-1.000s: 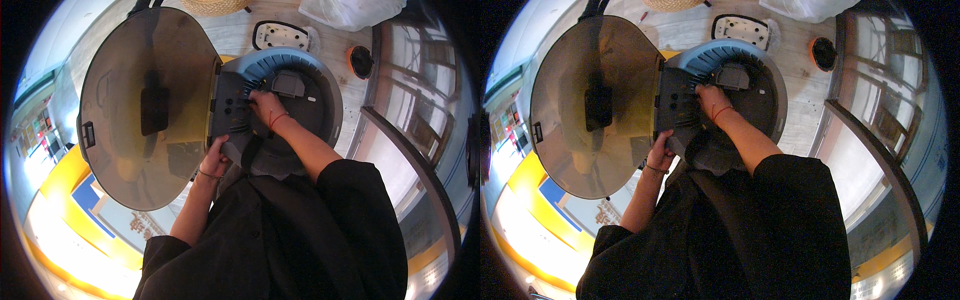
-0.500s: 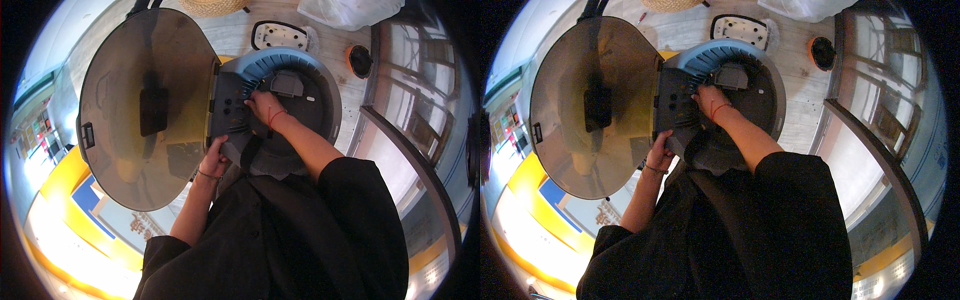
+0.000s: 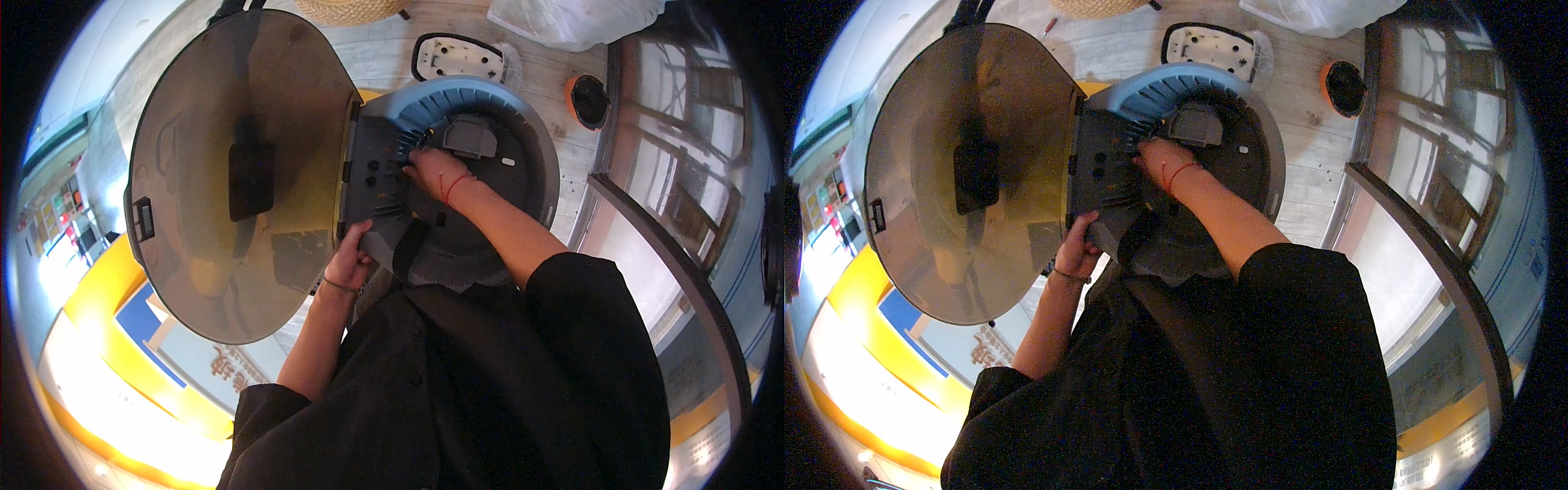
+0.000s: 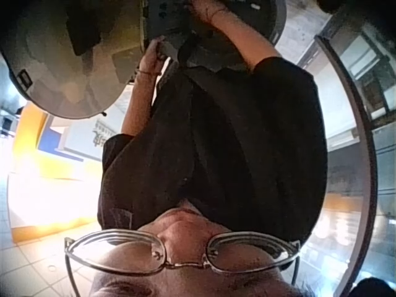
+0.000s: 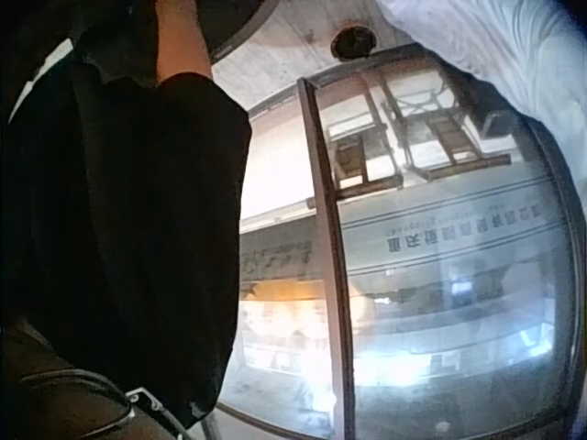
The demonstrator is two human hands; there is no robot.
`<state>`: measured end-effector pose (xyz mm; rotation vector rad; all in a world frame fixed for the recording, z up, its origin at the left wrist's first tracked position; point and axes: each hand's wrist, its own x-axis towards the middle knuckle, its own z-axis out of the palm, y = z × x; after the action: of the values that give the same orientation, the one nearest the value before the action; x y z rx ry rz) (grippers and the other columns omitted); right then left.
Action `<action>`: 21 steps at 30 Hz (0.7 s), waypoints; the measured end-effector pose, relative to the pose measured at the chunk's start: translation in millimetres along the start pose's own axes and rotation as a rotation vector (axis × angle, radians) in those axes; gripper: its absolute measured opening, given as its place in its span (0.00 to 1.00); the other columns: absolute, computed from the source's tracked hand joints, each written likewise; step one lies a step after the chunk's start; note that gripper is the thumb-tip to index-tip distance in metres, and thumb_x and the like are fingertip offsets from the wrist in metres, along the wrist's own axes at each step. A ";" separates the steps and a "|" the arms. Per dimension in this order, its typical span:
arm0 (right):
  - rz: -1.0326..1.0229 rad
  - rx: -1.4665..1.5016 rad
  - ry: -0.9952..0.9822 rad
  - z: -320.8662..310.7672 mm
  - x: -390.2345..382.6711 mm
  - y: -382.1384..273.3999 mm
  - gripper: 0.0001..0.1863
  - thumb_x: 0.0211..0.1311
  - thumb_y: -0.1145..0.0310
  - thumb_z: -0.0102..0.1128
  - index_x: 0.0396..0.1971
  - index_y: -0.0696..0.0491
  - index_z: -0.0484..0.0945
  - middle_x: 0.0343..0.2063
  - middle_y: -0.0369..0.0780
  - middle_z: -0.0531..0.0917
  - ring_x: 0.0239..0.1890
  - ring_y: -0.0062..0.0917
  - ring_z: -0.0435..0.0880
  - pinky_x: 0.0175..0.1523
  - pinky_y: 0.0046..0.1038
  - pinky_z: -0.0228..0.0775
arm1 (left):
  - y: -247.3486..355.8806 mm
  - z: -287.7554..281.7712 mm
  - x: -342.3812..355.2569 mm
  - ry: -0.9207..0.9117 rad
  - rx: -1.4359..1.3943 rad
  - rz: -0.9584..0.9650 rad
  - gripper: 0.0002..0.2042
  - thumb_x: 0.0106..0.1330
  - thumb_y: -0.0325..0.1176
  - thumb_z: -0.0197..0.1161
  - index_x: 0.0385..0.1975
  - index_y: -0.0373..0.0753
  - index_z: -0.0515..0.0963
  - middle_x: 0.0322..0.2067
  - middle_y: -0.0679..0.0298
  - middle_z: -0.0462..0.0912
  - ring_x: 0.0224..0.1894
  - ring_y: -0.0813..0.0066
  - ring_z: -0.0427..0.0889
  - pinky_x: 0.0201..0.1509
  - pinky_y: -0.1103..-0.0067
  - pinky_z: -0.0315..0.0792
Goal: Connecting electrical components and wires inside a scooter storage compartment before stowing a helmet.
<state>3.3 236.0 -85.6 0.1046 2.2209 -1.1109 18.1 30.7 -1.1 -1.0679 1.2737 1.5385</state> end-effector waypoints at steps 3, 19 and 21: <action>0.004 -0.050 0.016 6.6 3.4 3.5 0.16 0.56 0.60 0.45 0.34 0.57 0.74 0.35 0.50 0.76 0.39 0.43 0.75 0.44 0.38 0.66 | 1.3 5.1 -2.1 0.041 -0.002 -0.020 0.08 0.52 0.34 0.57 0.30 0.43 0.70 0.19 0.72 0.72 0.11 0.85 0.63 0.12 0.89 0.55; 0.077 0.128 0.001 19.0 14.7 9.5 0.19 0.57 0.59 0.41 0.30 0.59 0.76 0.33 0.52 0.76 0.38 0.44 0.74 0.45 0.37 0.65 | 2.8 8.8 -3.5 0.063 0.025 -0.016 0.06 0.52 0.34 0.58 0.28 0.44 0.70 0.19 0.73 0.72 0.11 0.86 0.61 0.12 0.90 0.54; 0.117 0.144 -0.001 21.5 17.9 9.2 0.20 0.57 0.58 0.42 0.29 0.59 0.77 0.33 0.52 0.76 0.39 0.44 0.74 0.45 0.36 0.65 | 2.5 5.8 -1.7 0.025 0.029 -0.002 0.06 0.52 0.34 0.57 0.27 0.43 0.70 0.18 0.73 0.71 0.11 0.86 0.61 0.12 0.90 0.54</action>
<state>3.3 222.3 -111.6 0.2916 2.1033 -1.2042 15.7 36.0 1.9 -1.0724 1.3073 1.5047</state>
